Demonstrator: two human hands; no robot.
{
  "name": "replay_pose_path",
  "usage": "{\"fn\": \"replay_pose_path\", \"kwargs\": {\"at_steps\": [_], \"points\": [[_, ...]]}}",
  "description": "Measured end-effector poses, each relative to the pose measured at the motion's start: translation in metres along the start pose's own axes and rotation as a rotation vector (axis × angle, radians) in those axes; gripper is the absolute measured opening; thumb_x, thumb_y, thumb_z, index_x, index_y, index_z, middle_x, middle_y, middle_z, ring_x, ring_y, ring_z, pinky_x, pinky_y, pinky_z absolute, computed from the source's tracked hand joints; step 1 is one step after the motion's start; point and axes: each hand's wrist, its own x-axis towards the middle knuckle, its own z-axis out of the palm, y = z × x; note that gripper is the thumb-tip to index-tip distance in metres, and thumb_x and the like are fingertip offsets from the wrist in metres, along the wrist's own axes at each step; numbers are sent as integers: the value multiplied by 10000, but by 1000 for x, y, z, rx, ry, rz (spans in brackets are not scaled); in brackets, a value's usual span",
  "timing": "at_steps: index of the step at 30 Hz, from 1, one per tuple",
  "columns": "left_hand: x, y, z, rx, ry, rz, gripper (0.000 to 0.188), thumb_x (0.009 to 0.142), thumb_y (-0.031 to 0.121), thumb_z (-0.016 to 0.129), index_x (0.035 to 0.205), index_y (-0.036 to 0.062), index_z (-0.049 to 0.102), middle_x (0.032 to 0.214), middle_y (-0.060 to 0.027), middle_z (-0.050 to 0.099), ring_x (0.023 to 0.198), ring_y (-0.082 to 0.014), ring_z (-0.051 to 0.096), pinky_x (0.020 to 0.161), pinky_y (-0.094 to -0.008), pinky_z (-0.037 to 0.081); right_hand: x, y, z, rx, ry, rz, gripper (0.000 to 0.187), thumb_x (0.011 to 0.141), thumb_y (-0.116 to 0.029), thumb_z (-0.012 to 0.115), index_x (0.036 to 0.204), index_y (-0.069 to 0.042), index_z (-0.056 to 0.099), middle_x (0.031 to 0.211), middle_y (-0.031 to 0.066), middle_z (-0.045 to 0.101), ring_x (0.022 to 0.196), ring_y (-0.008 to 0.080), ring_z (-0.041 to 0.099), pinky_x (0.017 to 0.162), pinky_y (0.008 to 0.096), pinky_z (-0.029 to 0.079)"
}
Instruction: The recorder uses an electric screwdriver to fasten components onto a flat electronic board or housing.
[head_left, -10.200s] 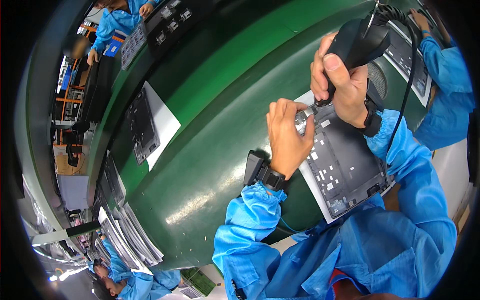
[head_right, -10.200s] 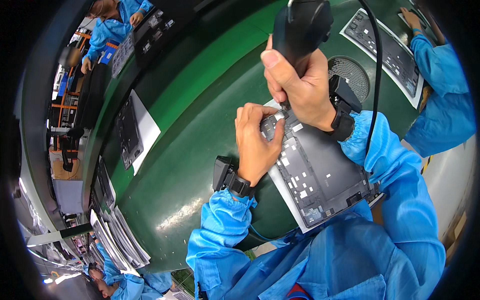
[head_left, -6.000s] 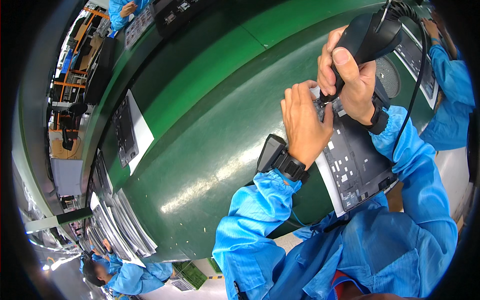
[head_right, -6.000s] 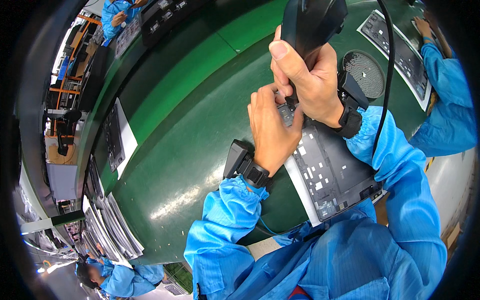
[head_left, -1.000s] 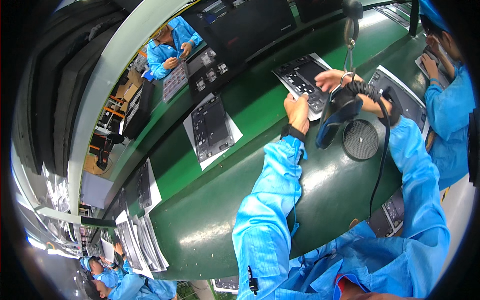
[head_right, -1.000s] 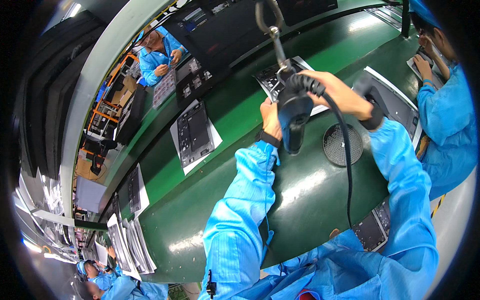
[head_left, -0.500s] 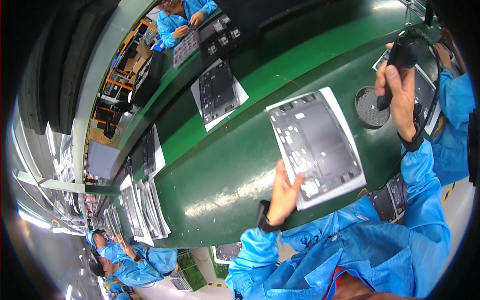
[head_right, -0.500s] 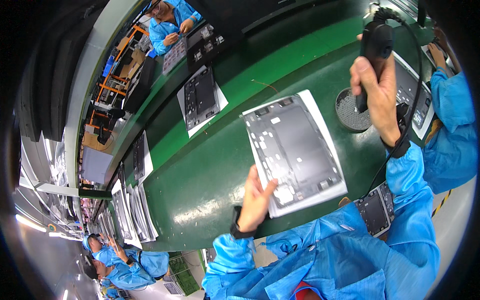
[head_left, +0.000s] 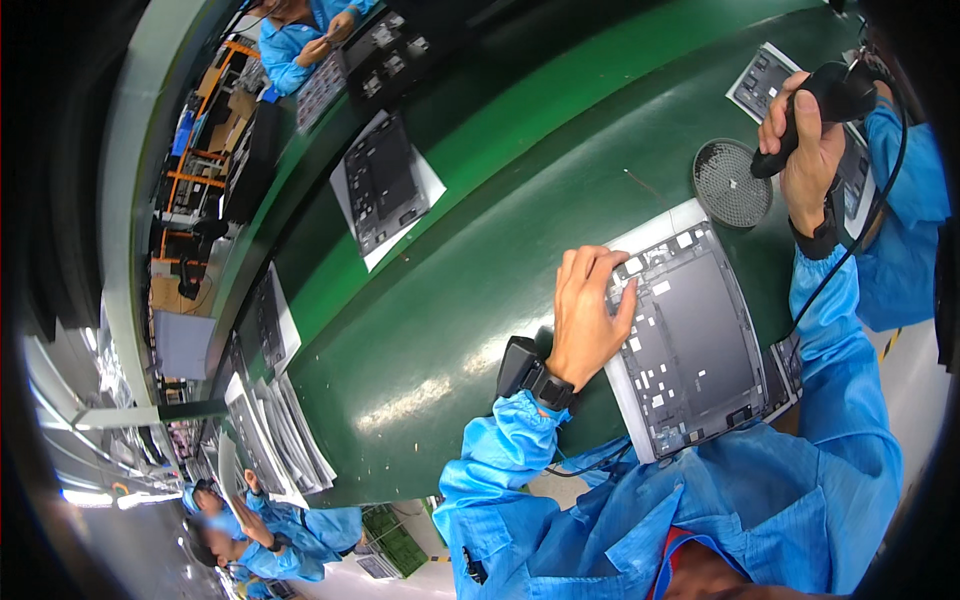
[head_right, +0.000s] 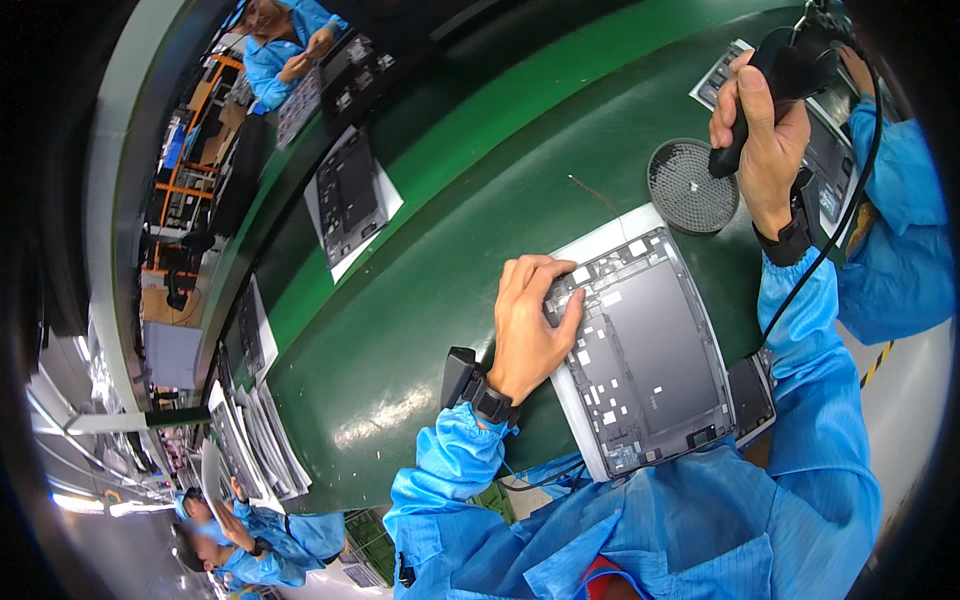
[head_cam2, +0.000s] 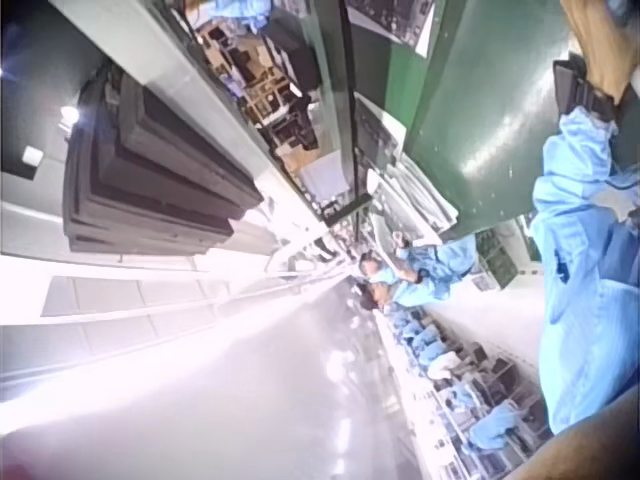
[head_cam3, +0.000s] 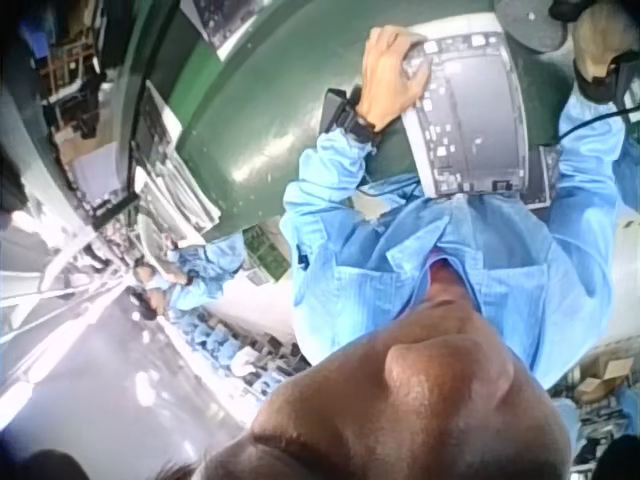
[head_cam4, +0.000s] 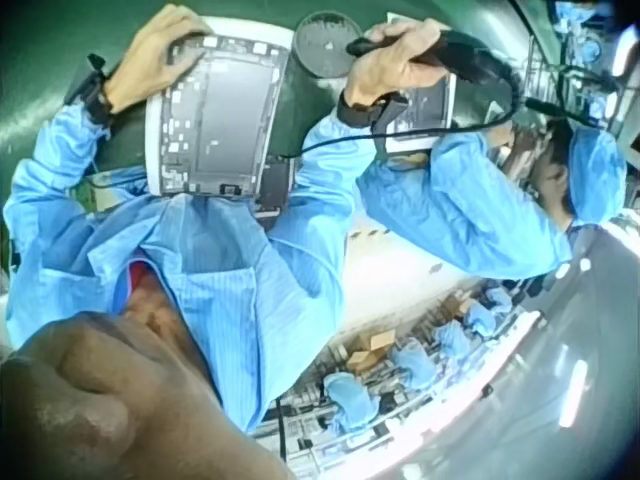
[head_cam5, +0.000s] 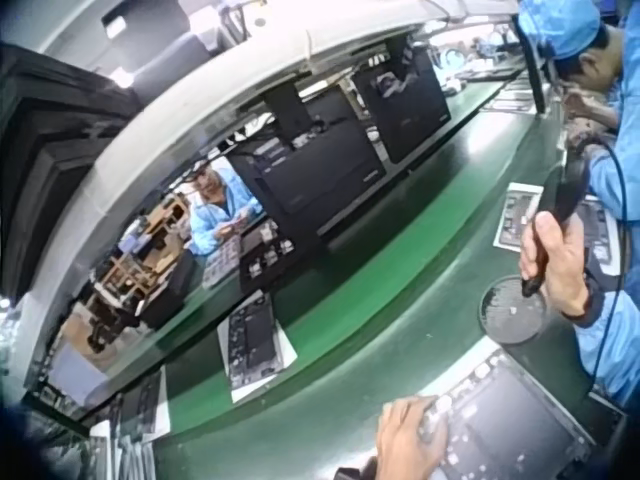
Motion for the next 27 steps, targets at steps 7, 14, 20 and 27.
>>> {"fn": "replay_pose_path", "kwargs": {"at_steps": [7,14,20,27], "points": [[19,-13,10,-74,-10,73,261,756,22,801,1004,22,721,964,-135,660,909,-311,619,791,-384,507,-8,8,-10,-87,88,5,270,1070,-270,553,1141,-11,532,675,20,529,507,85,501,467,245,430],[19,-11,10,-100,-44,31,258,765,28,799,1010,27,719,974,-125,661,917,-288,611,806,-367,495,-1,12,-17,-167,57,2,322,1085,-324,502,1104,-3,523,688,50,529,501,101,478,460,254,421],[21,-10,10,-90,-47,28,257,768,26,794,1014,30,718,976,-124,659,923,-289,607,809,-368,492,0,17,-13,-162,8,-3,332,1082,-332,511,1078,0,518,684,51,528,500,103,481,455,254,420],[21,-10,10,-98,-39,34,256,766,26,793,1009,28,715,973,-122,654,916,-290,599,805,-368,487,1,17,-10,-178,9,6,328,1081,-327,513,1067,1,513,681,50,524,499,103,480,456,253,418]]}}
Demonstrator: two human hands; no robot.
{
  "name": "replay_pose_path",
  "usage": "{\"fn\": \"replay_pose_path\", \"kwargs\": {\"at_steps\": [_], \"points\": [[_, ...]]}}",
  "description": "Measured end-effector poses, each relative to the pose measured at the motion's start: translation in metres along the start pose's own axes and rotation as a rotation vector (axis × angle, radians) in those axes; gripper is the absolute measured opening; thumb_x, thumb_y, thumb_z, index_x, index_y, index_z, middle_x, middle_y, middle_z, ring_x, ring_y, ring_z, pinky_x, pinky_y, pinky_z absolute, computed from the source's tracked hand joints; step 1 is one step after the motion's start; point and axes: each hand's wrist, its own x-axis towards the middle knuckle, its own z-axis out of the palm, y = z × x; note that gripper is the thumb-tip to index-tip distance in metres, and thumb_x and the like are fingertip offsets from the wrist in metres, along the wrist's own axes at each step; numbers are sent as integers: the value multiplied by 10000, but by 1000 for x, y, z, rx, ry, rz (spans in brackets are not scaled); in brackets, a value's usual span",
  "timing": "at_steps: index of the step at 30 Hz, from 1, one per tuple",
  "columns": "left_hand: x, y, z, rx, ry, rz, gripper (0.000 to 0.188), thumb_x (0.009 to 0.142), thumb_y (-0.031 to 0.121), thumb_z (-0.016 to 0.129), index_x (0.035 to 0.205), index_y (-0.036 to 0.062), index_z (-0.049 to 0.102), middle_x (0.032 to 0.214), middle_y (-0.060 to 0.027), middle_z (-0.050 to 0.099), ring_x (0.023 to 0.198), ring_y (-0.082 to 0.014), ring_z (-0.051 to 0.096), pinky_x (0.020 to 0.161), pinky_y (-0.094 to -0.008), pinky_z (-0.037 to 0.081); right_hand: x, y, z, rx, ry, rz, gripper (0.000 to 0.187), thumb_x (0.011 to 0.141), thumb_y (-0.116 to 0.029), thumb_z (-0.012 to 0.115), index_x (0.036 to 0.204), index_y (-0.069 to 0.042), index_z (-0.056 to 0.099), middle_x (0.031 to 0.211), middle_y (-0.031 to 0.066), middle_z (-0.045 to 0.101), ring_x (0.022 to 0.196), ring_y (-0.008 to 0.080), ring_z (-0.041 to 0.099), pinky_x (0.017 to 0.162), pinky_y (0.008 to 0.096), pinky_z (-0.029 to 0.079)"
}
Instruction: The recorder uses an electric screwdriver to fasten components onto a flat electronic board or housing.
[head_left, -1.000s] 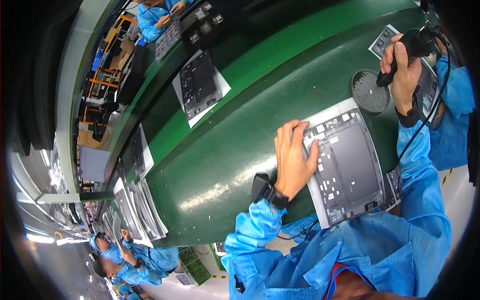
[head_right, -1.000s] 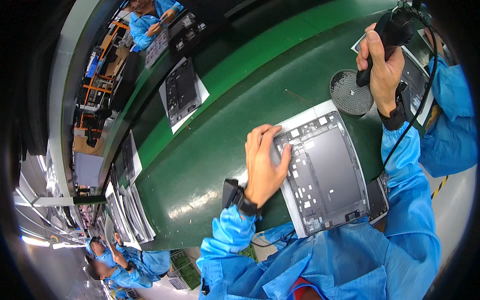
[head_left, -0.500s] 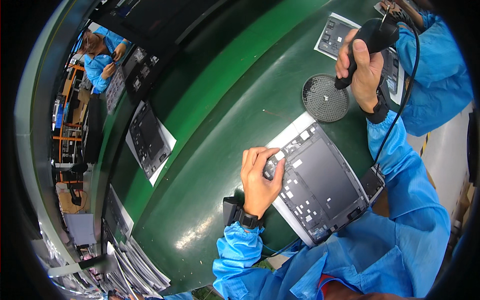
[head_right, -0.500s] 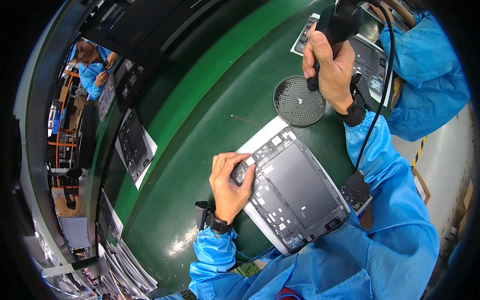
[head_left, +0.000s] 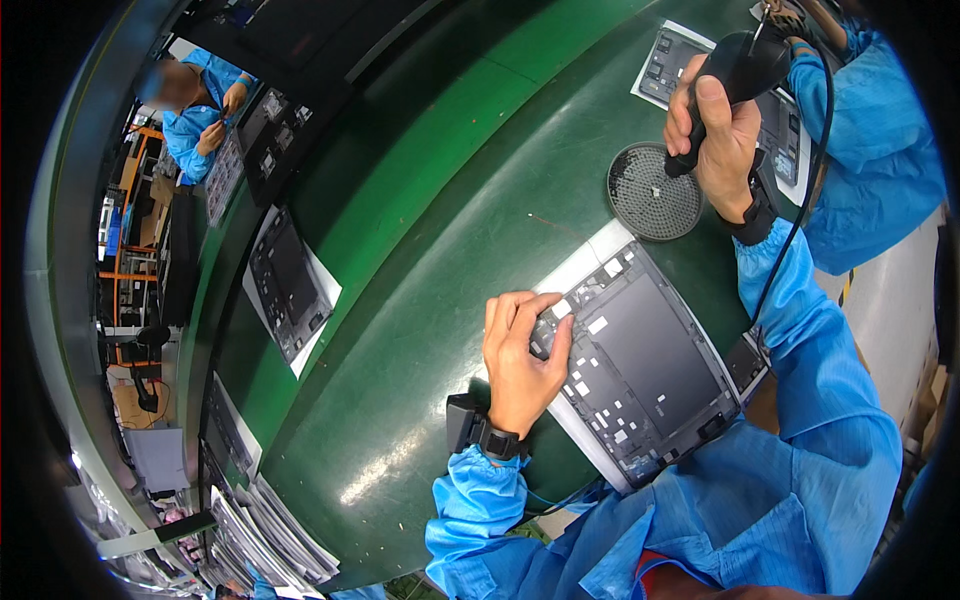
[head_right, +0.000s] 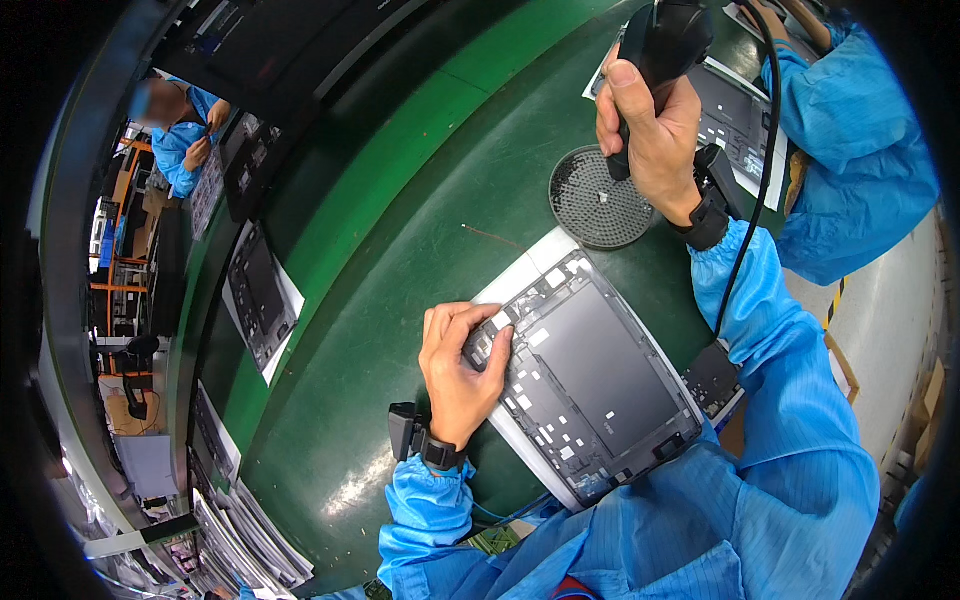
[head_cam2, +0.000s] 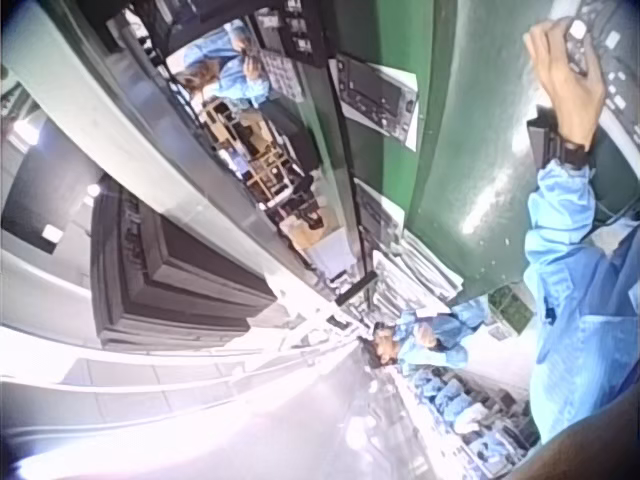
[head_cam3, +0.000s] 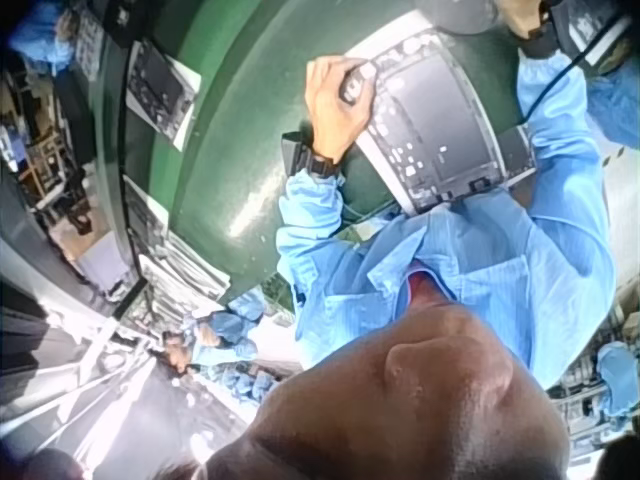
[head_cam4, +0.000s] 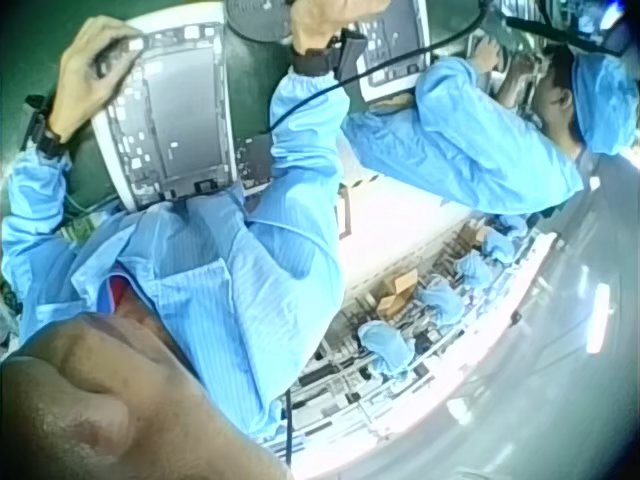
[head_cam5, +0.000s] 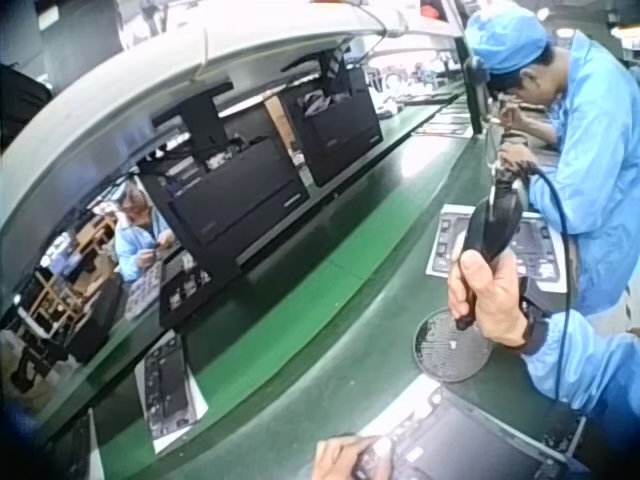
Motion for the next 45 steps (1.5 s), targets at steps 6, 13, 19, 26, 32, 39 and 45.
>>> {"fn": "replay_pose_path", "kwargs": {"at_steps": [6,13,19,26,32,39,45], "points": [[-3,-2,0,8,0,8,257,765,30,794,1010,28,713,972,-120,650,913,-291,596,804,-368,484,-4,3,0,-5,-10,-4,314,1080,-312,517,1070,1,510,680,47,522,503,103,480,462,252,414],[-4,-2,-1,-8,8,-4,258,764,30,792,1010,26,712,968,-121,646,908,-291,591,797,-372,484,-5,1,4,-14,-13,18,312,1080,-307,517,1113,3,514,686,42,524,514,101,485,484,257,423],[-5,-8,0,10,48,37,249,746,31,796,977,23,703,934,-118,614,894,-300,573,784,-381,478,-3,-43,34,198,7,-60,329,1091,-300,465,1160,13,538,680,27,520,494,74,461,493,249,433],[-5,-9,5,9,103,16,235,737,44,812,942,17,699,909,-111,613,889,-299,554,774,-383,469,-67,-50,114,242,-223,141,489,1020,-486,565,1108,-15,466,626,51,468,450,113,434,414,265,396],[-7,-11,4,-30,103,7,230,730,54,817,923,13,699,894,-106,615,880,-294,549,781,-392,466,-77,-36,117,202,-270,121,463,1032,-461,559,1097,-11,472,613,41,473,455,106,439,416,257,396],[-9,-11,3,-22,102,8,240,729,56,815,930,9,693,898,-106,612,884,-296,547,774,-393,463,-79,-33,119,188,-263,141,460,1035,-457,553,1103,-9,475,616,40,474,457,104,434,416,255,393],[-8,-11,2,-29,98,3,229,738,57,809,925,7,687,895,-109,610,881,-297,545,773,-394,461,-80,-35,120,179,-266,153,455,1034,-456,554,1097,-11,479,615,37,471,456,102,432,412,255,391]]}}
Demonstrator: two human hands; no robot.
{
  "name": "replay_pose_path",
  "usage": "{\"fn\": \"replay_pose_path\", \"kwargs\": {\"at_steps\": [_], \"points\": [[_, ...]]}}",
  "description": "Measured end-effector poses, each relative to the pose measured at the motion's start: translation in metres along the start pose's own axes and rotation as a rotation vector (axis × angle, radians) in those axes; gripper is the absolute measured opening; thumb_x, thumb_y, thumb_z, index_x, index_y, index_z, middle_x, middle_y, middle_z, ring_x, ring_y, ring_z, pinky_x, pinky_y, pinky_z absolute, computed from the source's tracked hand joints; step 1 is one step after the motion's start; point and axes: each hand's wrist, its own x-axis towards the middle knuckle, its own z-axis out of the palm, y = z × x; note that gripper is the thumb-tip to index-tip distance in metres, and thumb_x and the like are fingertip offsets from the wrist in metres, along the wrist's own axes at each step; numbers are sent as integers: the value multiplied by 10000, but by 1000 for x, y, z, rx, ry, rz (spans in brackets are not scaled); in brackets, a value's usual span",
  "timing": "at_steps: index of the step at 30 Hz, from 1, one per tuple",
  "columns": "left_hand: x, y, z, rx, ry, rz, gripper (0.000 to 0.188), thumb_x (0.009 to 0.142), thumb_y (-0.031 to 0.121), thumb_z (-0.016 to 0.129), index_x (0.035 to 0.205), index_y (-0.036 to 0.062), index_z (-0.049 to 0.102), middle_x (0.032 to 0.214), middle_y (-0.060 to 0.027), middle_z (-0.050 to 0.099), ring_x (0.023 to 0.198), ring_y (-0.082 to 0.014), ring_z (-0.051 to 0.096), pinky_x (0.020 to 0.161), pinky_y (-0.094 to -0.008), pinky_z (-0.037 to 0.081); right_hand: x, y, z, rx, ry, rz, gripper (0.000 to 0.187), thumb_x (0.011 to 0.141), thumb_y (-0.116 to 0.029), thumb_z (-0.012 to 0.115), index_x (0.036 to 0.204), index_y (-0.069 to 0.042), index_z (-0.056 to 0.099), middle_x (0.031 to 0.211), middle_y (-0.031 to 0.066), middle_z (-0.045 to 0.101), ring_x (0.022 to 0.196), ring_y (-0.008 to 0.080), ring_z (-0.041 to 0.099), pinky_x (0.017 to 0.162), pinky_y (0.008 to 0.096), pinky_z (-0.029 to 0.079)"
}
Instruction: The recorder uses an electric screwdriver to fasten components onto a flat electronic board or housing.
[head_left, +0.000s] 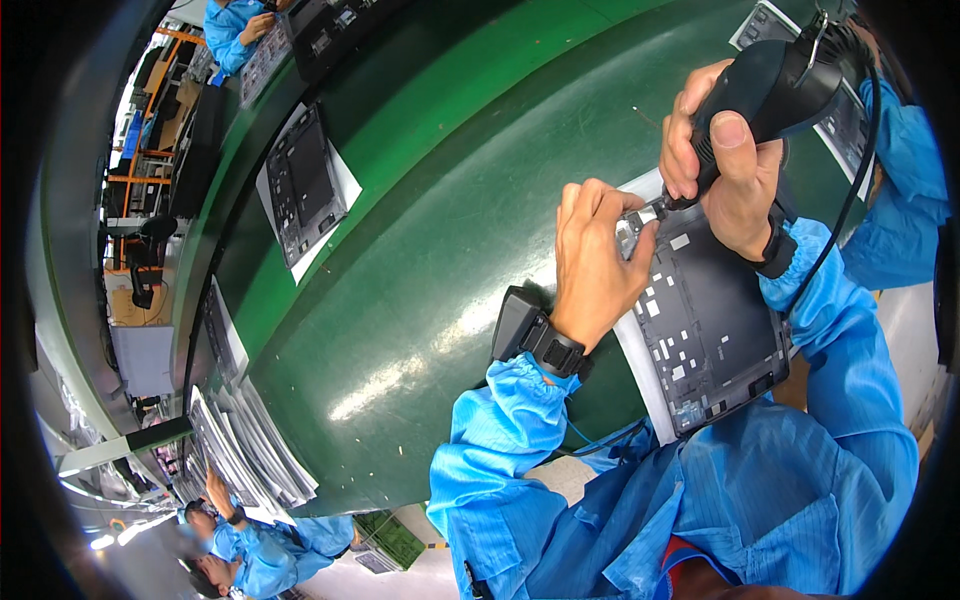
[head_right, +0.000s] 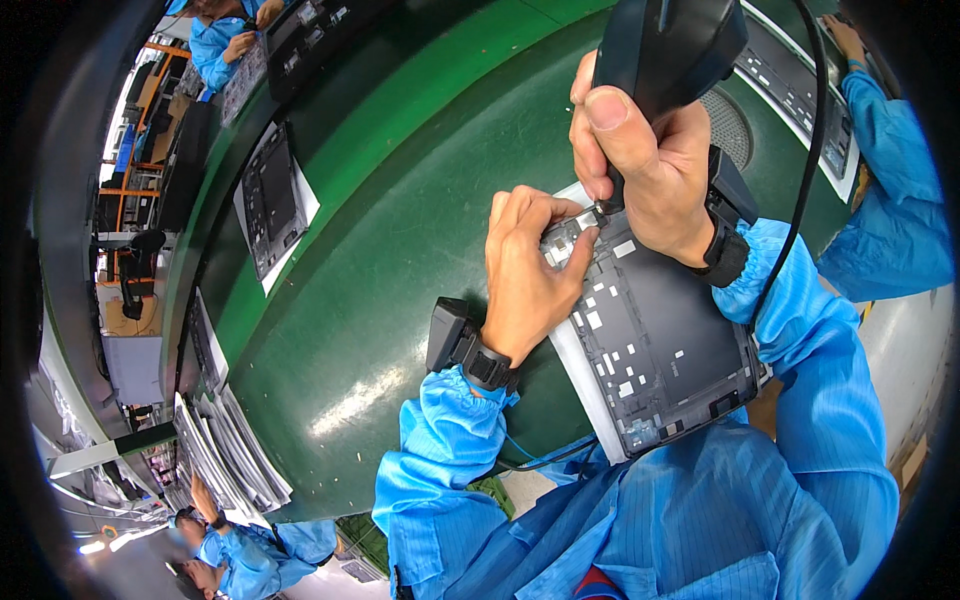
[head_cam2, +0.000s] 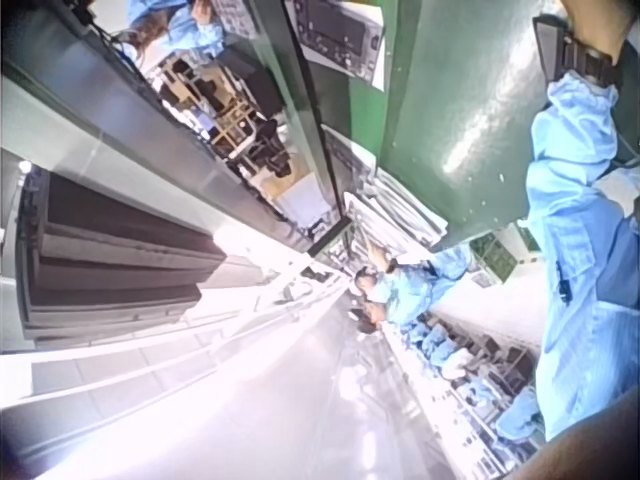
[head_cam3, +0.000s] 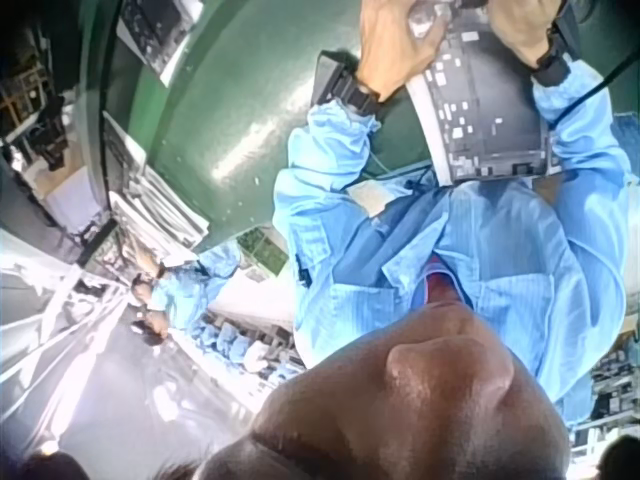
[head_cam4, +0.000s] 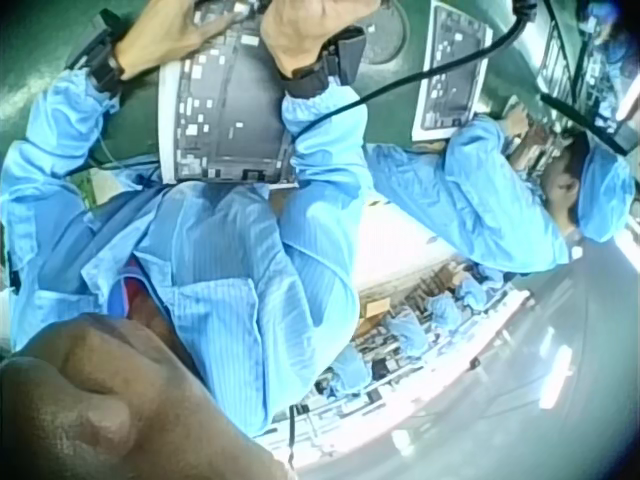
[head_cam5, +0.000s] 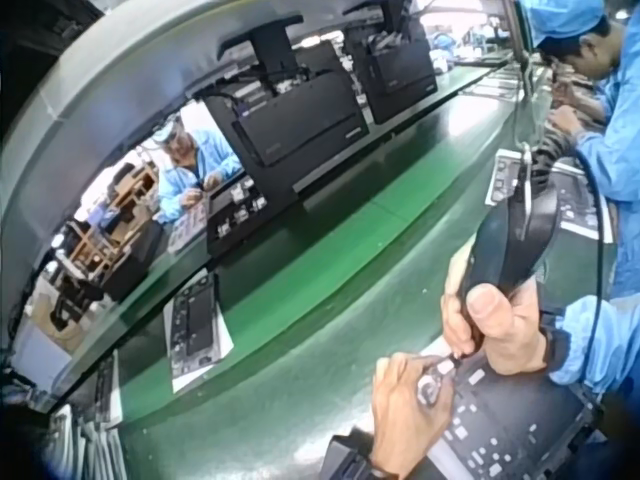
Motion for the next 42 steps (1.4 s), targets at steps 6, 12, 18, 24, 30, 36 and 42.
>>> {"fn": "replay_pose_path", "kwargs": {"at_steps": [6,12,18,24,30,36,42], "points": [[0,-1,0,-4,-5,-11,226,745,60,805,929,4,686,904,-111,609,889,-300,544,782,-394,461,1,1,1,-24,-13,-14,460,1033,-462,555,1101,-13,478,615,39,469,455,101,432,412,255,392],[0,0,0,-6,-5,-8,231,748,61,802,938,2,684,908,-114,608,897,-306,543,793,-398,458,-1,3,3,37,3,-20,396,1042,-388,562,1089,2,512,612,22,500,470,82,458,443,240,384],[0,0,-1,-4,-7,8,231,746,57,801,937,4,682,906,-115,606,892,-309,541,789,-403,457,-1,4,3,74,9,-45,331,1045,-305,575,1082,23,548,600,-2,527,486,60,475,474,227,366],[0,-1,0,-20,0,2,230,744,57,802,936,10,685,903,-113,602,891,-307,540,791,-404,454,-4,5,6,67,-11,-78,326,1030,-284,596,1084,34,551,600,-4,533,483,54,464,477,225,363],[0,-2,-1,-16,-6,-3,224,743,53,801,933,15,688,899,-107,599,892,-303,538,788,-401,451,-2,1,4,-73,-110,-79,451,1039,-443,554,1113,-10,454,635,36,479,475,94,443,435,247,404],[0,-1,-2,-23,4,5,213,746,48,795,924,15,683,901,-110,599,895,-306,536,791,-404,447,-2,0,4,-77,-118,-71,444,1045,-441,544,1105,-10,455,638,37,481,474,97,445,435,246,404],[0,-1,0,-24,3,15,213,749,41,793,926,12,678,904,-111,602,891,-309,536,792,-402,446,-1,1,3,-75,-93,-66,457,1041,-455,548,1097,-11,457,637,38,482,472,97,447,431,244,398]]}}
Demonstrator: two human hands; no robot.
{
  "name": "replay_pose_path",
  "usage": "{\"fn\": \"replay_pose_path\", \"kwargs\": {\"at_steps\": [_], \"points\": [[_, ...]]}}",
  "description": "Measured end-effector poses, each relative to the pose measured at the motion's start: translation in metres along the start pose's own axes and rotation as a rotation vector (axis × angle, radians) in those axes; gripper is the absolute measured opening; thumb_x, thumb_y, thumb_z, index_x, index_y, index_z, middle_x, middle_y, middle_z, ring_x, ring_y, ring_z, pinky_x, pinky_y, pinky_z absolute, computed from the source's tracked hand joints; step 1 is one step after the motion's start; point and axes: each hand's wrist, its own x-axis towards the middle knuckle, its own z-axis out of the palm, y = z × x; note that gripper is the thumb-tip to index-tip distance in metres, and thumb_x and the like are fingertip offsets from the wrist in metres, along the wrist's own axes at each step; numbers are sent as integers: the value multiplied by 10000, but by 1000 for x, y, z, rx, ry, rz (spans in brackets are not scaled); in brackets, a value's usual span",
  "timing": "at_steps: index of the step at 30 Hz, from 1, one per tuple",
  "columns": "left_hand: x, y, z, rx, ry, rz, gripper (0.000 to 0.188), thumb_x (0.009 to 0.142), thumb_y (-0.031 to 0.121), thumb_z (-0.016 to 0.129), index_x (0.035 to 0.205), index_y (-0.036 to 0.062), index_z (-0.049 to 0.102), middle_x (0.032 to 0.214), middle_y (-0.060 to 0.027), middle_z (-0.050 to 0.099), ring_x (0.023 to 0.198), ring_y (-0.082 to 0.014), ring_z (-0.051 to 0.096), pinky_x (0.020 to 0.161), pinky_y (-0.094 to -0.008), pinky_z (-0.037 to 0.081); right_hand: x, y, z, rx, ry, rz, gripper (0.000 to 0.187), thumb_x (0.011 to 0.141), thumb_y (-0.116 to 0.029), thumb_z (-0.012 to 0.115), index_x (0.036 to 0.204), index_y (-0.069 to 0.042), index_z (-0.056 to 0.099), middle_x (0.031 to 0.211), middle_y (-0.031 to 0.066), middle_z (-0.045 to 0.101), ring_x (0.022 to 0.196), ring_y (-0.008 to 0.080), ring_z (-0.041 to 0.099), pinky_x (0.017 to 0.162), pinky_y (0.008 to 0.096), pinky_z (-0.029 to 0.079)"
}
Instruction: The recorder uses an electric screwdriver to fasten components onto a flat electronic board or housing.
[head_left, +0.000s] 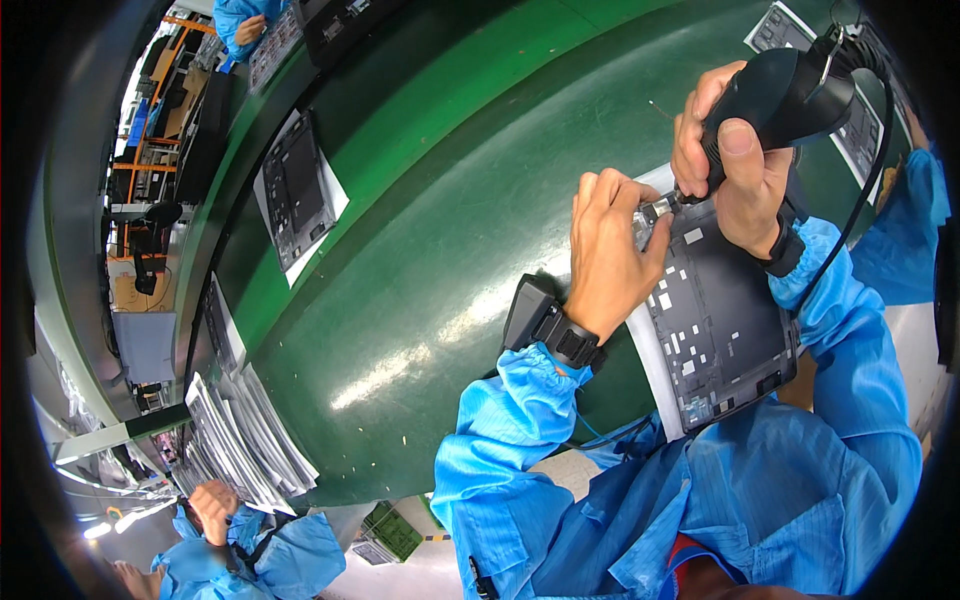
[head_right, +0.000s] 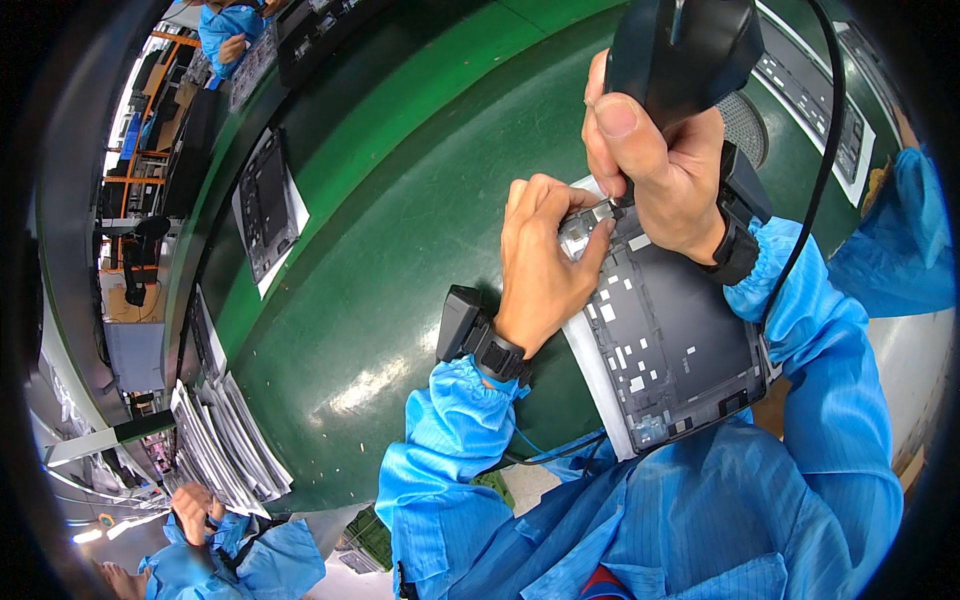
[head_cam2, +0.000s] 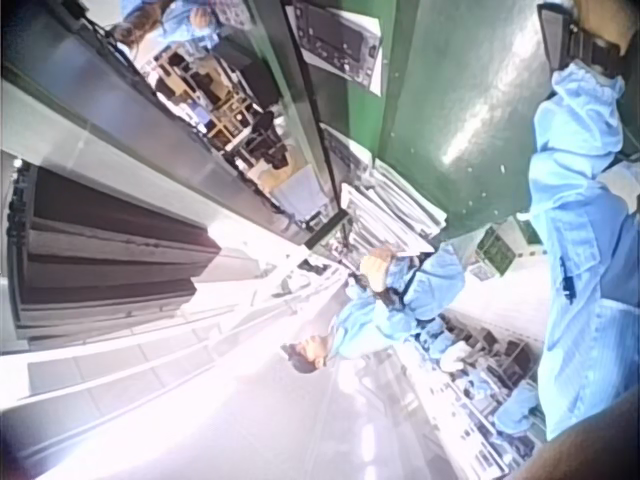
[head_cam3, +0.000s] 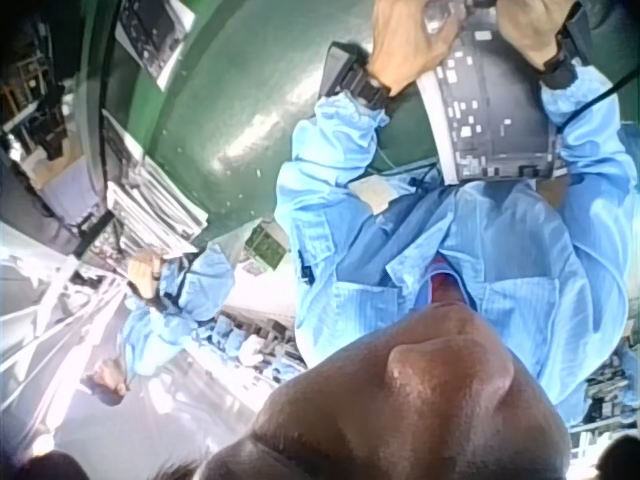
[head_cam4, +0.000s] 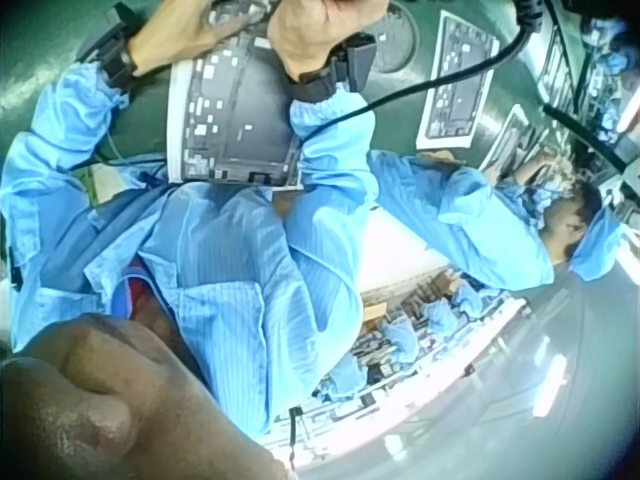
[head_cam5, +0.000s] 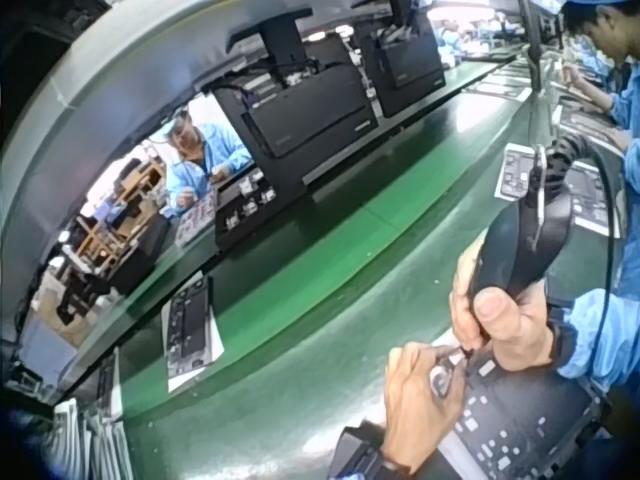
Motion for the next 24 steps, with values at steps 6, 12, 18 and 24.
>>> {"fn": "replay_pose_path", "kwargs": {"at_steps": [6,12,18,24], "points": [[0,0,0,-9,5,-3,216,751,40,794,926,14,670,910,-114,600,898,-309,534,789,-406,448,0,1,1,0,20,5,467,1035,-464,558,1083,-9,465,635,38,482,467,94,443,423,242,388],[0,-1,0,-16,-2,-4,222,751,39,794,930,11,666,913,-114,597,898,-310,533,788,-406,447,2,1,2,3,28,-3,469,1030,-460,570,1078,-5,470,629,38,478,456,91,433,414,241,378],[0,-1,0,-10,3,-1,218,748,33,792,922,13,663,905,-113,595,896,-310,535,790,-406,444,2,1,6,11,38,-16,459,1031,-452,573,1072,-6,469,618,31,473,451,89,424,410,240,375],[0,-1,1,-16,9,7,215,748,31,791,917,15,660,900,-114,593,892,-313,538,786,-410,443,2,4,3,23,22,-15,445,1032,-443,576,1055,-11,470,616,31,470,455,87,425,411,240,371]]}}
